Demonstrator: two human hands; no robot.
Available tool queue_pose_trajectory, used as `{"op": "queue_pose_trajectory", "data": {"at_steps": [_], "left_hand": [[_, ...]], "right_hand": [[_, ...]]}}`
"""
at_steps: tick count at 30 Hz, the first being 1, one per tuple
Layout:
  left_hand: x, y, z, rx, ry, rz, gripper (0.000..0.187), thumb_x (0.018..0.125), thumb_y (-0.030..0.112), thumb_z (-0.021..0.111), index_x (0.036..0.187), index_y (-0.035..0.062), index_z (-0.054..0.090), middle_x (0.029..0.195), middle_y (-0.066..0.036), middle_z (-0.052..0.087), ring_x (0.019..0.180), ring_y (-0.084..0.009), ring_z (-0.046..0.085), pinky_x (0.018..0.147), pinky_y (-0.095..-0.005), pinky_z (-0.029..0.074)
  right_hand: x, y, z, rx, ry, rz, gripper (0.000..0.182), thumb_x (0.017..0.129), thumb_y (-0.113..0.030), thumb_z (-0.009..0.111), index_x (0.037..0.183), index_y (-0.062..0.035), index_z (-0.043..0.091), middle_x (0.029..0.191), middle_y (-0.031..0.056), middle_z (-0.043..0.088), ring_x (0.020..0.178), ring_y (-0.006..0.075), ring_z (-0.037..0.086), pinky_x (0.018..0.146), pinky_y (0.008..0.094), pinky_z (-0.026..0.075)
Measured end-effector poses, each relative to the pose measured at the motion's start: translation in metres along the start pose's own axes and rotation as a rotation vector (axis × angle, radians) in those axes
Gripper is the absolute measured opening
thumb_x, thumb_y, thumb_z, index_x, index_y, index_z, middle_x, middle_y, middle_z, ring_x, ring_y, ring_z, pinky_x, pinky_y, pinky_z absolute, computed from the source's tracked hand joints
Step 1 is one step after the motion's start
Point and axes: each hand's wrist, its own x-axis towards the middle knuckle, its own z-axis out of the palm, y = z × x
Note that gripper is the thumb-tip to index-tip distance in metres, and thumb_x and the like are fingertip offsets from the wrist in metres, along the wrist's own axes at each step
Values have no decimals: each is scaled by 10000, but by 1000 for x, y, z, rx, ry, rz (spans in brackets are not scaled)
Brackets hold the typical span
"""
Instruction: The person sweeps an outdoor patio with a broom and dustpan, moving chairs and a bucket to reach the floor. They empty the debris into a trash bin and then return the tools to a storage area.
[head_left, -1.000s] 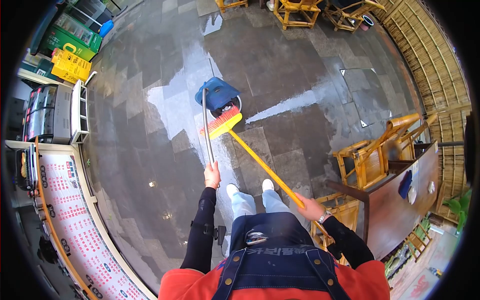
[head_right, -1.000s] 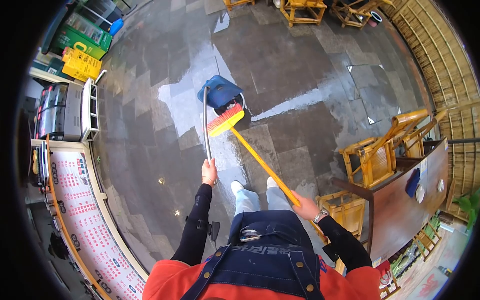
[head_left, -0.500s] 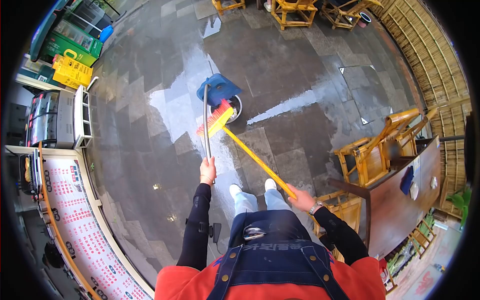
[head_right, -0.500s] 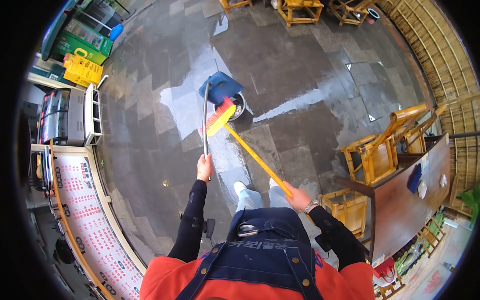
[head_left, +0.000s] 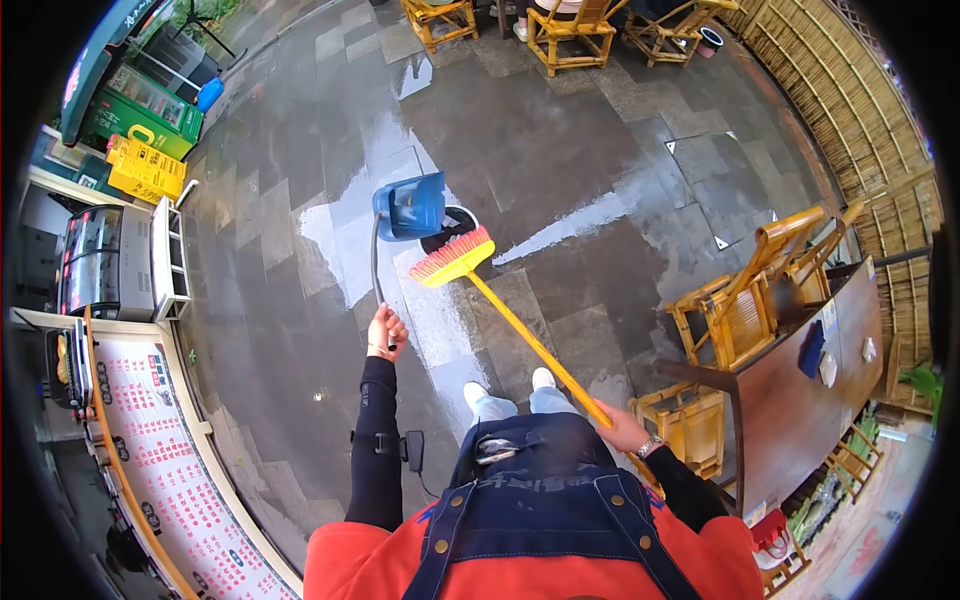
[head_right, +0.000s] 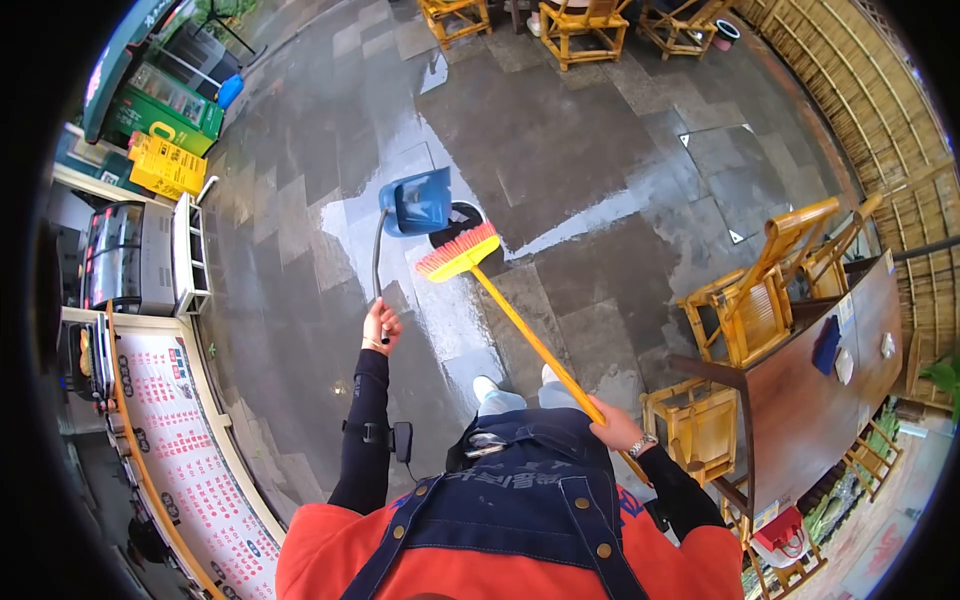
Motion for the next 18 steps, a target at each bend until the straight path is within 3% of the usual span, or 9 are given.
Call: {"op": "queue_pose_trajectory", "data": {"at_steps": [2, 4, 6, 8, 12, 14, 15, 16, 18], "left_hand": [[-4, 19, -17, -294, -179, -36, 273, 835, 251, 387, 602, 113, 353, 418, 56, 253, 330, -59, 259, 329, -214, 182], [-10, 31, -41, -518, -278, 11, 286, 836, 219, 375, 581, 98, 326, 419, 47, 262, 335, -61, 264, 341, -216, 184], [-33, 38, -49, -731, -304, 23, 300, 831, 188, 368, 553, 99, 299, 419, 37, 266, 343, -62, 271, 352, -217, 189], [-47, 43, -69, -852, -285, 69, 339, 826, 164, 371, 505, 114, 276, 429, 27, 275, 347, -68, 253, 358, -214, 187], [-62, 62, -115, -1008, -212, 204, 344, 825, 141, 363, 496, 118, 268, 435, 31, 284, 359, -72, 223, 345, -211, 178], [-60, 77, -141, -1017, -160, 267, 348, 828, 135, 347, 489, 118, 266, 433, 26, 289, 358, -75, 220, 346, -210, 184], [-55, 88, -156, -1023, -158, 265, 352, 828, 136, 343, 485, 117, 265, 433, 24, 292, 358, -78, 220, 346, -208, 187], [-51, 99, -174, -1026, -146, 261, 356, 829, 137, 340, 481, 116, 264, 433, 22, 295, 358, -81, 221, 347, -207, 191], [-39, 121, -210, -996, -123, 293, 342, 828, 136, 338, 493, 108, 277, 434, 19, 302, 360, -83, 232, 348, -209, 198]], "right_hand": [[-26, 4, -6, 0, -27, 96, 611, 694, -138, 524, 1243, -90, 260, 746, 108, 548, 498, 135, 533, 459, 240, 444], [-34, 39, 9, 41, 38, -8, 571, 705, -112, 503, 1230, -87, 282, 688, 85, 530, 438, 120, 492, 407, 236, 405], [-28, 68, 22, 63, 109, -124, 532, 715, -87, 482, 1217, -84, 303, 630, 61, 512, 377, 105, 451, 354, 232, 367], [-15, 83, 34, 373, 166, -98, 502, 707, -72, 507, 1185, -64, 351, 620, 33, 506, 445, 87, 462, 395, 211, 353], [44, 136, 59, 508, 216, -40, 472, 698, -54, 523, 1152, -66, 394, 620, 18, 507, 490, 75, 461, 428, 204, 346], [66, 132, 74, 716, 252, 114, 436, 687, -47, 533, 1110, -52, 427, 619, 26, 513, 480, 81, 462, 427, 209, 353], [76, 112, 80, 651, 284, 123, 273, 694, -52, 513, 963, -21, 479, 593, 27, 498, 467, 96, 457, 436, 212, 363], [85, 93, 85, 661, 289, 136, 273, 694, -52, 513, 963, -21, 479, 593, 27, 498, 467, 96, 457, 436, 212, 363], [93, 17, 100, 594, 300, 336, 101, 711, -73, 477, 798, -24, 462, 550, 39, 464, 444, 134, 455, 409, 244, 376]]}}
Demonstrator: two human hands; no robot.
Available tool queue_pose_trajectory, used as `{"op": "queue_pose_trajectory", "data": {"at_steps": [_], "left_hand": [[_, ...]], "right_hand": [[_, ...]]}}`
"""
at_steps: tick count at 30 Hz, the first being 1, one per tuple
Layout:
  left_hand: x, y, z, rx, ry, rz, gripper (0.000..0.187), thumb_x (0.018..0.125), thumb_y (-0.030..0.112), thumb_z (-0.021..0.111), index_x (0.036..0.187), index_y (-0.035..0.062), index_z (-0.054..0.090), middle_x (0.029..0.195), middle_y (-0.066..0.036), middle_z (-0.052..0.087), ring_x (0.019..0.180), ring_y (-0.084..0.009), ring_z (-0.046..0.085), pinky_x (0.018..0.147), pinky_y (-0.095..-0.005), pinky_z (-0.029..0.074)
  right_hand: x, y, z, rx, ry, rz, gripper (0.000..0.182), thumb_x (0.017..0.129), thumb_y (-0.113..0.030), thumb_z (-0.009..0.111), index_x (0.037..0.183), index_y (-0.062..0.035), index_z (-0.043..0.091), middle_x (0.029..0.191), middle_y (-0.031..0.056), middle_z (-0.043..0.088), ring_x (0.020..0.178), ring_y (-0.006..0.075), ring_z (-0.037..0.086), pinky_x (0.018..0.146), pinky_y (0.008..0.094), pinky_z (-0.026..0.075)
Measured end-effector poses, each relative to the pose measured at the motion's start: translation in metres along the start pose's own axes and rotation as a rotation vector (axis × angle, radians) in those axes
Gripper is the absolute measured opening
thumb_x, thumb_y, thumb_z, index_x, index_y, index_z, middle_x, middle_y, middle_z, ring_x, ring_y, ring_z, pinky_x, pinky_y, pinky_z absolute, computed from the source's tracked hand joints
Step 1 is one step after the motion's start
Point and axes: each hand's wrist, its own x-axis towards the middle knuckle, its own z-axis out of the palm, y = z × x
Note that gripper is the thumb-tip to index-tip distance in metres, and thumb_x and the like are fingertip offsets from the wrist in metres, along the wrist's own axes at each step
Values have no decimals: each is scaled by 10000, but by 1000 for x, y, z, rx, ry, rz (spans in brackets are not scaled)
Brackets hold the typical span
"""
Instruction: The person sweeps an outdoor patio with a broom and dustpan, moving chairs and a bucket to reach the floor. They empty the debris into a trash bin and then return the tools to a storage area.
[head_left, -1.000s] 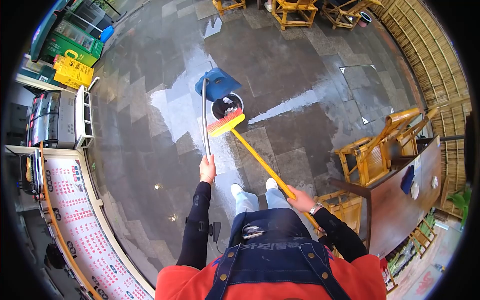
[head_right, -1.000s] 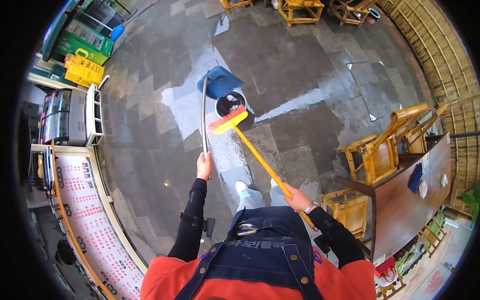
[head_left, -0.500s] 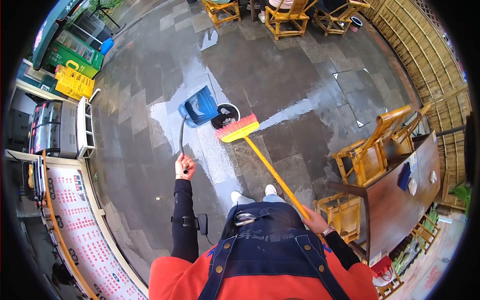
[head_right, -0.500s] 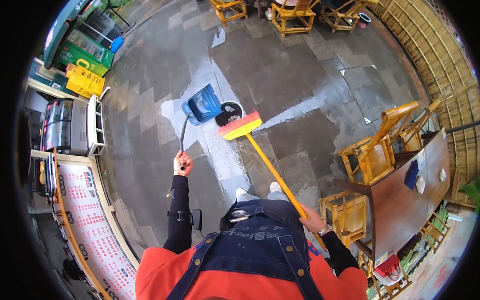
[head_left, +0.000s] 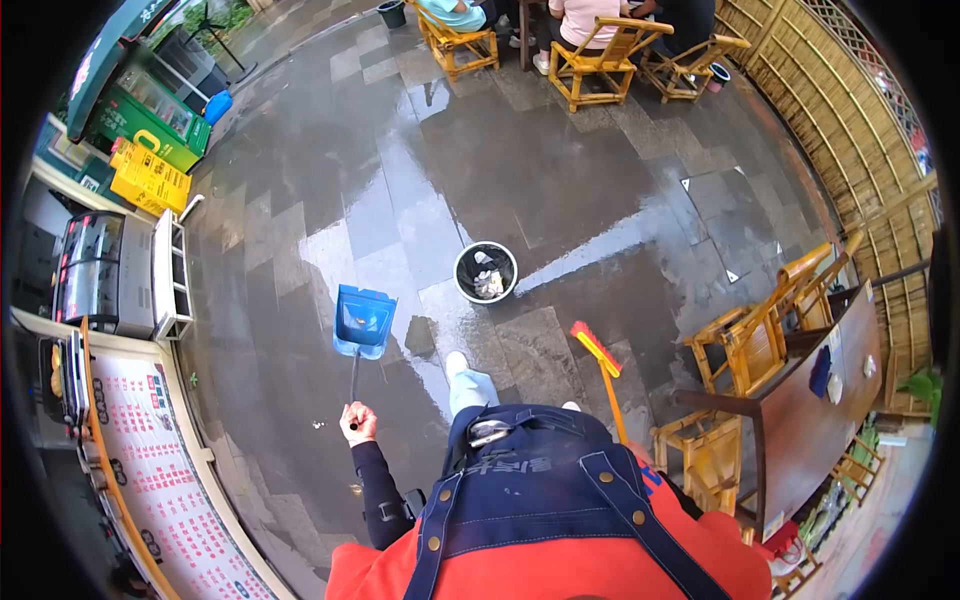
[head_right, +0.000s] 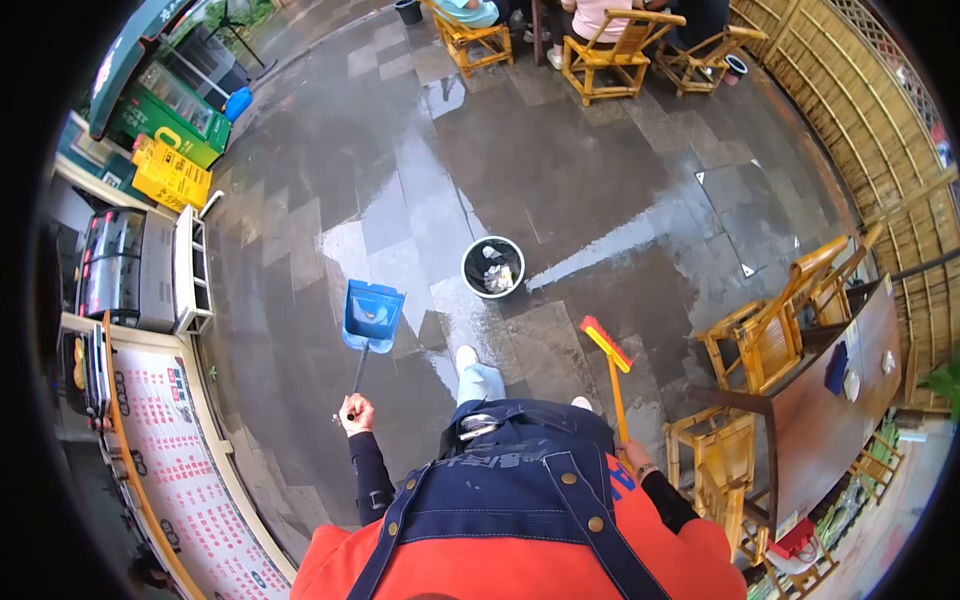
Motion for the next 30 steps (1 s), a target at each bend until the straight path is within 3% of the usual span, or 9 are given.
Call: {"op": "queue_pose_trajectory", "data": {"at_steps": [2, 6, 8, 14, 16, 23, 27, 29, 30], "left_hand": [[13, 34, 7, 6, 130, 11, 326, 830, 136, 331, 509, 104, 288, 437, 18, 305, 361, -85, 236, 348, -214, 200], [29, 93, 24, 89, 158, 19, 316, 822, 132, 345, 512, 106, 287, 432, 18, 296, 357, -84, 235, 344, -209, 202], [42, 118, 32, 84, 177, -34, 303, 812, 121, 359, 519, 111, 280, 414, 25, 284, 348, -82, 225, 342, -211, 196], [89, 155, 71, 172, 198, -103, 306, 802, 115, 377, 512, 114, 278, 420, 21, 306, 350, -84, 223, 345, -211, 183], [102, 158, 83, 250, 215, -63, 297, 805, 117, 377, 524, 109, 283, 424, 18, 307, 352, -85, 226, 345, -211, 183], [139, 190, 99, 374, 52, -231, 376, 836, 140, 345, 474, 118, 248, 422, 7, 271, 354, -92, 188, 356, -222, 182], [186, 219, 114, 572, -53, -504, 379, 838, 147, 342, 470, 118, 257, 424, 8, 278, 353, -91, 198, 355, -222, 181], [198, 216, 126, 598, -16, -495, 377, 835, 140, 349, 469, 117, 262, 430, 11, 282, 355, -90, 199, 355, -221, 179], [183, 184, 145, 536, 141, -299, 370, 827, 139, 363, 472, 117, 263, 434, 11, 281, 357, -91, 198, 356, -222, 183]], "right_hand": [[9, -16, 43, 84, 24, 105, 112, 718, -107, 469, 787, -18, 465, 546, 55, 472, 452, 157, 465, 425, 265, 385], [27, 3, 102, 349, 80, 454, 249, 747, -242, 440, 741, 4, 478, 529, 118, 505, 483, 246, 506, 487, 351, 423], [36, 8, 124, 432, -51, 531, 194, 746, -219, 438, 779, -39, 376, 518, 72, 415, 408, 190, 437, 350, 311, 368], [46, 35, 194, 569, 81, 465, 174, 735, -140, 469, 829, -34, 368, 575, 76, 429, 435, 197, 448, 398, 319, 405], [42, 42, 212, 632, 119, 507, 137, 743, -136, 466, 766, -25, 388, 528, 80, 424, 414, 190, 440, 405, 322, 396], [57, 57, 274, 713, 226, 403, 148, 719, -118, 468, 821, -39, 394, 549, 86, 417, 449, 202, 453, 409, 356, 411], [53, 47, 286, 768, 302, 335, 130, 710, -111, 472, 777, -35, 391, 540, 85, 427, 437, 201, 463, 390, 349, 409], [45, 49, 281, 788, 338, 277, 126, 707, -115, 475, 760, -35, 393, 532, 83, 429, 427, 200, 463, 379, 346, 405], [40, 50, 275, 819, 327, 275, 123, 699, -118, 485, 736, -43, 395, 517, 75, 424, 411, 195, 452, 370, 342, 398]]}}
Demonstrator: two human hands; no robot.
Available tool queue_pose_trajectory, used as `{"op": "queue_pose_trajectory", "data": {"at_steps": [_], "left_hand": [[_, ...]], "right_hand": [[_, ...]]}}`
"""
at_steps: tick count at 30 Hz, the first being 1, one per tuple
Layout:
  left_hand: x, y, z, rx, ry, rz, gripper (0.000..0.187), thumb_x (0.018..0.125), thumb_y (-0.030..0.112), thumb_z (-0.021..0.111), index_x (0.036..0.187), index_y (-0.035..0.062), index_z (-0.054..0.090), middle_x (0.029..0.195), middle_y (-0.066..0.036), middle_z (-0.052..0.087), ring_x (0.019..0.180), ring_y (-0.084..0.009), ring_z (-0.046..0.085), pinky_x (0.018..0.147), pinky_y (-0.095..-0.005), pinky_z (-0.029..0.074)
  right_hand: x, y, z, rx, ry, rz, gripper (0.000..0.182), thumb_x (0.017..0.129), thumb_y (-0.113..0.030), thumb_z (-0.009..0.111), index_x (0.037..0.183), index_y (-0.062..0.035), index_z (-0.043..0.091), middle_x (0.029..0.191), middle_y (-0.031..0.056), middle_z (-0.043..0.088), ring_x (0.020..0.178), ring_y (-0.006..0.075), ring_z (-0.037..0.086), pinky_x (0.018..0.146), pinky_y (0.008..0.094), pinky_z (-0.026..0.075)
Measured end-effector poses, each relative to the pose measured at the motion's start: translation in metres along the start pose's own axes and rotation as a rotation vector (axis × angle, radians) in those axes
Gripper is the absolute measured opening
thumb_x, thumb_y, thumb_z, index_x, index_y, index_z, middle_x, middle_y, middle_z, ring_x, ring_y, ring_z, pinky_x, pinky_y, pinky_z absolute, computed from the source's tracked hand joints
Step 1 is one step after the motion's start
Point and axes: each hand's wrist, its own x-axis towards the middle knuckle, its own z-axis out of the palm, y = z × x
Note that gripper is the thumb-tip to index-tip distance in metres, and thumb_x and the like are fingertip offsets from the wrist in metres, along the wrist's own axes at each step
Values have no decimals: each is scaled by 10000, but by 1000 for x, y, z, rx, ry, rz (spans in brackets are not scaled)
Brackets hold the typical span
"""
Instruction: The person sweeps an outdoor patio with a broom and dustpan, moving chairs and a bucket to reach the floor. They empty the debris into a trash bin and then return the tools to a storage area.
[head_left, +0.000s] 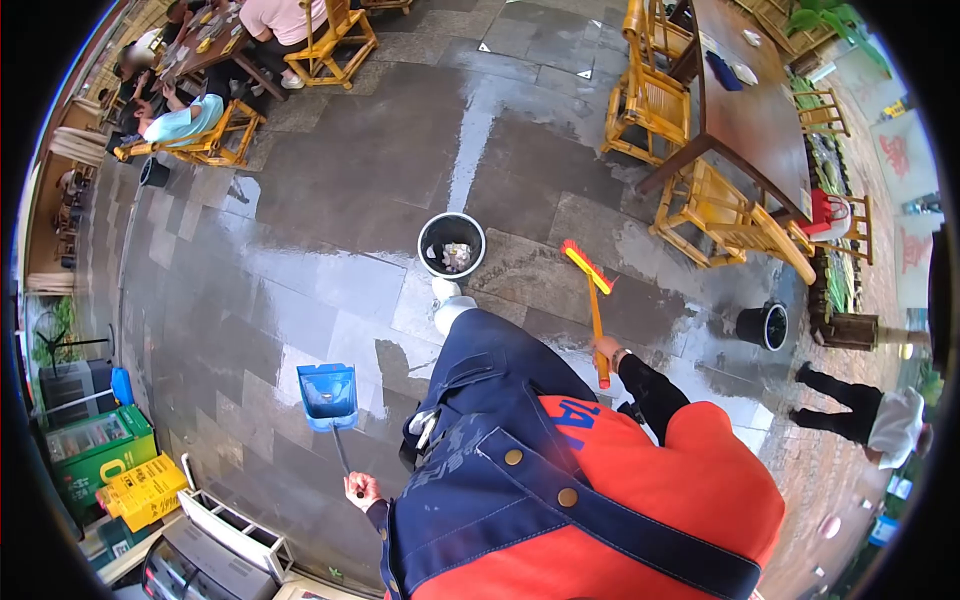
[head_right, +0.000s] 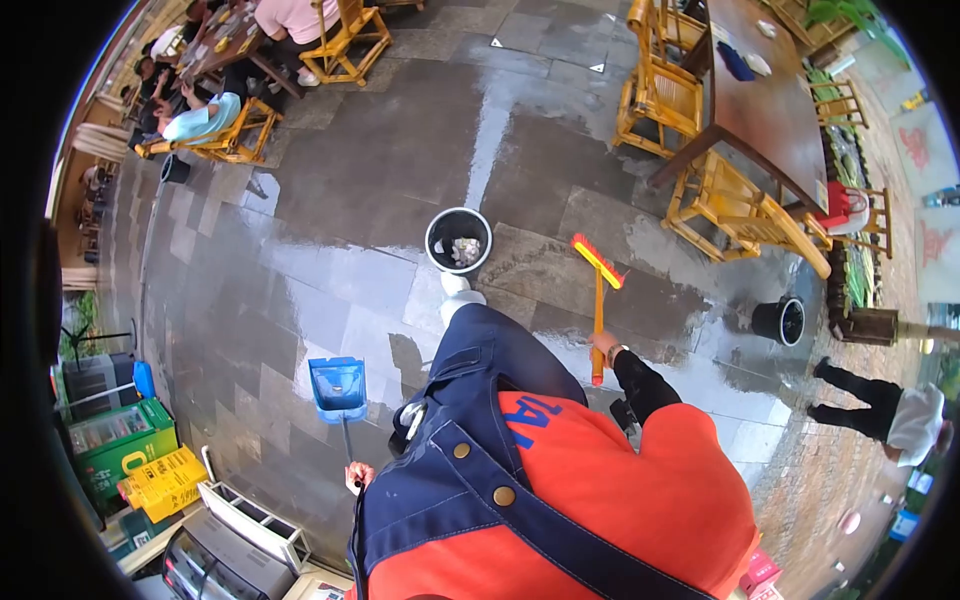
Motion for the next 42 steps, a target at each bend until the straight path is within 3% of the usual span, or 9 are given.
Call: {"op": "queue_pose_trajectory", "data": {"at_steps": [14, 24, 25, 26, 30, 33, 36, 37, 42], "left_hand": [[43, -57, 60, -30, 82, -71, 328, 788, 170, 386, 484, 123, 269, 414, 28, 254, 351, -95, 206, 350, -226, 179], [-3, -115, 46, 77, 67, -33, 317, 790, 179, 390, 496, 118, 289, 427, 18, 291, 364, -96, 247, 351, -231, 200], [-5, -118, 43, 76, 52, -49, 308, 788, 172, 395, 501, 117, 297, 427, 18, 298, 364, -93, 250, 351, -230, 198], [-3, -119, 39, 72, 30, -64, 298, 786, 165, 399, 507, 116, 306, 427, 19, 305, 365, -91, 252, 352, -229, 196], [2, -129, 20, 155, -34, -62, 303, 803, 147, 377, 512, 107, 303, 424, 19, 297, 364, -90, 243, 345, -223, 188], [4, -138, 13, 172, -8, -91, 305, 807, 148, 369, 514, 106, 298, 420, 15, 295, 363, -92, 241, 343, -223, 187], [7, -140, 6, 182, -18, -112, 299, 806, 147, 369, 518, 105, 301, 418, 15, 299, 359, -93, 240, 341, -221, 187], [9, -141, 9, 169, -25, -127, 297, 805, 147, 369, 518, 105, 303, 417, 15, 302, 358, -94, 239, 341, -221, 187], [3, -152, 33, 192, 17, -177, 286, 802, 150, 372, 526, 105, 316, 417, 19, 310, 356, -93, 252, 342, -219, 187]], "right_hand": [[-43, 16, -43, 392, -104, 27, 235, 700, -177, 485, 531, -118, 332, 404, 13, 348, 322, 131, 371, 302, 265, 323], [84, 164, -184, -248, 110, -166, 194, 680, -154, 525, 724, 31, 561, 596, 109, 543, 525, 199, 545, 483, 317, 430], [90, 182, -195, -600, 108, -477, 178, 690, -148, 506, 703, 20, 565, 578, 104, 544, 509, 189, 540, 466, 308, 427], [83, 183, -197, -140, 23, -151, 172, 695, -147, 499, 694, 9, 571, 579, 101, 547, 499, 189, 537, 458, 301, 427], [54, 180, -191, -385, 62, -370, 177, 686, -145, 497, 685, 27, 540, 595, 122, 546, 493, 195, 536, 458, 292, 434], [-25, 128, -164, -173, 121, -230, 165, 666, -128, 510, 724, 27, 494, 559, 125, 521, 463, 203, 518, 432, 303, 428], [22, 163, -166, 17, 49, -126, 169, 651, -104, 519, 754, 10, 451, 533, 116, 498, 435, 214, 499, 407, 315, 419], [-56, 108, -151, -154, 76, -167, 158, 652, -86, 515, 758, -8, 428, 512, 103, 474, 414, 207, 481, 373, 324, 400], [-33, 124, -155, -170, -28, -259, 157, 656, -84, 511, 772, -22, 425, 497, 99, 453, 389, 210, 463, 350, 338, 381]]}}
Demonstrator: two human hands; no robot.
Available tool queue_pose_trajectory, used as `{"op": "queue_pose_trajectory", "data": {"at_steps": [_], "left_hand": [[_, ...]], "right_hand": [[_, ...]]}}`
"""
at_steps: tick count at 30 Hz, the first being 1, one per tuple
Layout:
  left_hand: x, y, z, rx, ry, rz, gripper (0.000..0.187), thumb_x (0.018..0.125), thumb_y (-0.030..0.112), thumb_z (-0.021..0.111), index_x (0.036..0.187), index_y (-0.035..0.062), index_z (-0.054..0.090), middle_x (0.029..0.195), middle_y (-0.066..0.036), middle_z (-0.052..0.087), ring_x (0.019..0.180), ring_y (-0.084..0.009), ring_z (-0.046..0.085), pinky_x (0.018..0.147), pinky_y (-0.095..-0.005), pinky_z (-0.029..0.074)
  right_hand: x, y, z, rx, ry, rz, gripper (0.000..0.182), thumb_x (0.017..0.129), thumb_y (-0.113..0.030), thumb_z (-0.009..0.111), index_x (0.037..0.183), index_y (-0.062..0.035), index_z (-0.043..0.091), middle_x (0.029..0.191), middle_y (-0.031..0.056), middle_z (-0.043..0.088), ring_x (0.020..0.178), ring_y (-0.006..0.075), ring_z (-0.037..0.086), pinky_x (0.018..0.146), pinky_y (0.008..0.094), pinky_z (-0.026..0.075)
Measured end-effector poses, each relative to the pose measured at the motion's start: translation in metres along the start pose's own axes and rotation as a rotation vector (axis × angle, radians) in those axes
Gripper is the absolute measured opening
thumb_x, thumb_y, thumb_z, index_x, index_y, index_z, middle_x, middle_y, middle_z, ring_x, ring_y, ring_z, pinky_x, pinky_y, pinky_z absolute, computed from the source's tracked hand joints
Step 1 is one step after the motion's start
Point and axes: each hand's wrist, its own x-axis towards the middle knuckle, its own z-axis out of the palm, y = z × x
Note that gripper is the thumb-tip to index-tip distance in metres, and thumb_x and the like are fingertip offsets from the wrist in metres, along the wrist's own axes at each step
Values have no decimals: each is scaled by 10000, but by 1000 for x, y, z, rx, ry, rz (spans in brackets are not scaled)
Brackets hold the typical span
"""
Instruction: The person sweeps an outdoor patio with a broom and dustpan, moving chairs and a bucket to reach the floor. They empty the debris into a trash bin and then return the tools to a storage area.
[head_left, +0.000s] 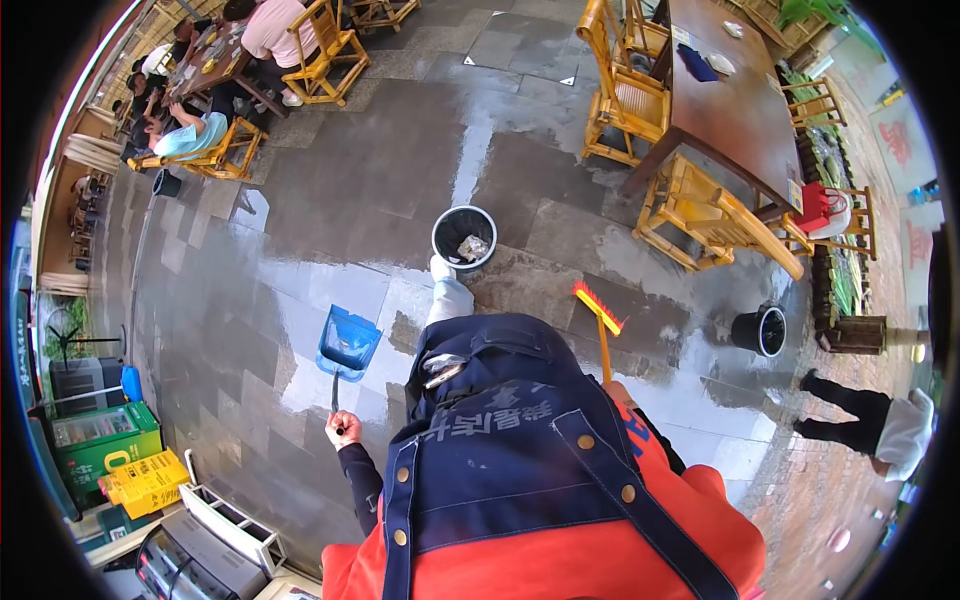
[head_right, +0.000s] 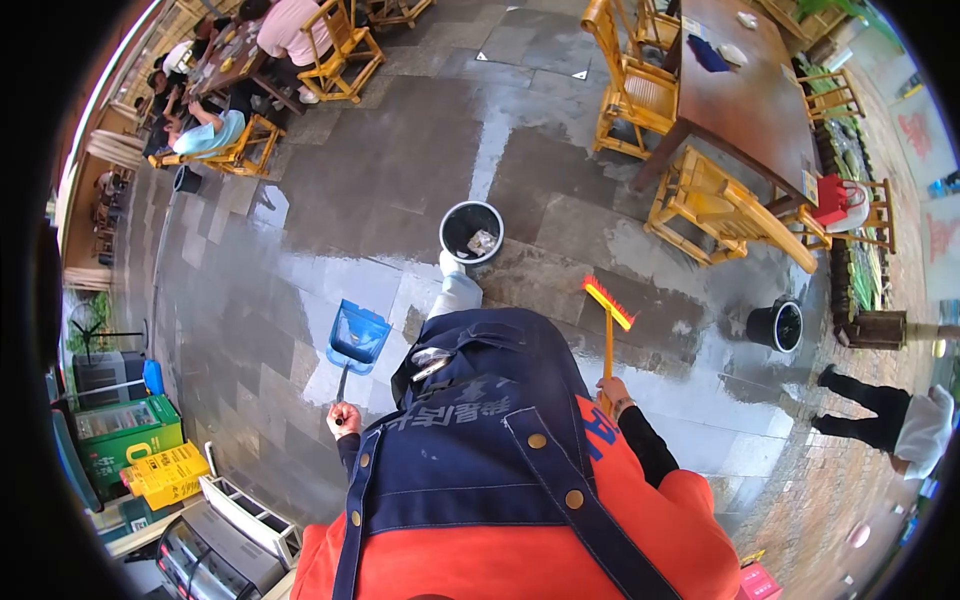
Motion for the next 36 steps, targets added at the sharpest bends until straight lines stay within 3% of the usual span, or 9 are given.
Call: {"op": "queue_pose_trajectory", "data": {"at_steps": [11, 17, 20, 21, 22, 25, 28, 31, 36], "left_hand": [[16, 7, 6, 6, 25, -10, 278, 811, 167, 352, 542, 101, 330, 423, 22, 326, 355, -82, 285, 347, -214, 201], [42, 8, 10, -41, 31, 32, 289, 818, 182, 330, 541, 99, 326, 420, 19, 320, 350, -83, 279, 339, -216, 193], [43, 15, 19, -128, 79, -2, 332, 822, 221, 319, 507, 115, 305, 400, 25, 296, 339, -81, 258, 334, -216, 180], [45, 19, 18, -162, 86, -14, 343, 817, 230, 337, 494, 124, 291, 409, 30, 303, 348, -78, 273, 338, -220, 186], [45, 20, 15, -199, 20, -18, 347, 809, 248, 359, 489, 126, 298, 428, 30, 337, 371, -80, 315, 351, -220, 220], [50, 30, 26, -157, 211, -34, 349, 797, 313, 378, 507, 121, 357, 460, -1, 395, 441, -125, 418, 416, -258, 318], [64, 49, 5, -264, 143, -99, 403, 797, 332, 348, 477, 87, 353, 413, -14, 315, 401, -143, 345, 387, -247, 252], [66, 69, -6, -403, 116, -24, 474, 804, 320, 318, 410, 59, 293, 409, -31, 261, 388, -139, 248, 359, -232, 215], [58, 92, -25, -615, -7, 21, 431, 820, 349, 309, 477, 88, 283, 423, -5, 261, 392, -118, 270, 356, -231, 224]], "right_hand": [[5, -1, 5, -117, -16, -1, 152, 669, -102, 498, 781, -27, 427, 476, 100, 438, 355, 218, 442, 305, 351, 357], [-24, -51, 13, -108, -96, 47, 108, 677, -73, 498, 722, -16, 419, 499, 92, 429, 365, 210, 442, 319, 334, 366], [78, 48, -18, -1105, -206, -784, 134, 686, -94, 512, 763, 17, 512, 572, 119, 513, 491, 224, 507, 467, 323, 414], [78, 26, -9, -797, -58, -321, 165, 706, -107, 503, 804, 22, 537, 591, 100, 528, 548, 208, 519, 506, 323, 413], [84, -6, -9, -693, -10, -202, 164, 706, -107, 503, 803, 22, 537, 591, 99, 527, 546, 207, 518, 505, 323, 413], [109, -128, 25, -639, -38, -155, 162, 708, -108, 502, 799, 21, 536, 588, 95, 525, 543, 205, 517, 500, 322, 410], [116, -238, 86, -679, -54, -180, 159, 709, -109, 501, 796, 20, 534, 586, 92, 523, 539, 202, 515, 496, 321, 408], [134, -291, 149, -763, -122, -230, 156, 711, -111, 501, 793, 19, 533, 584, 89, 521, 535, 200, 513, 491, 321, 405], [148, -318, 264, -937, -286, -319, 152, 714, -113, 499, 787, 17, 531, 580, 83, 518, 529, 195, 511, 484, 320, 401]]}}
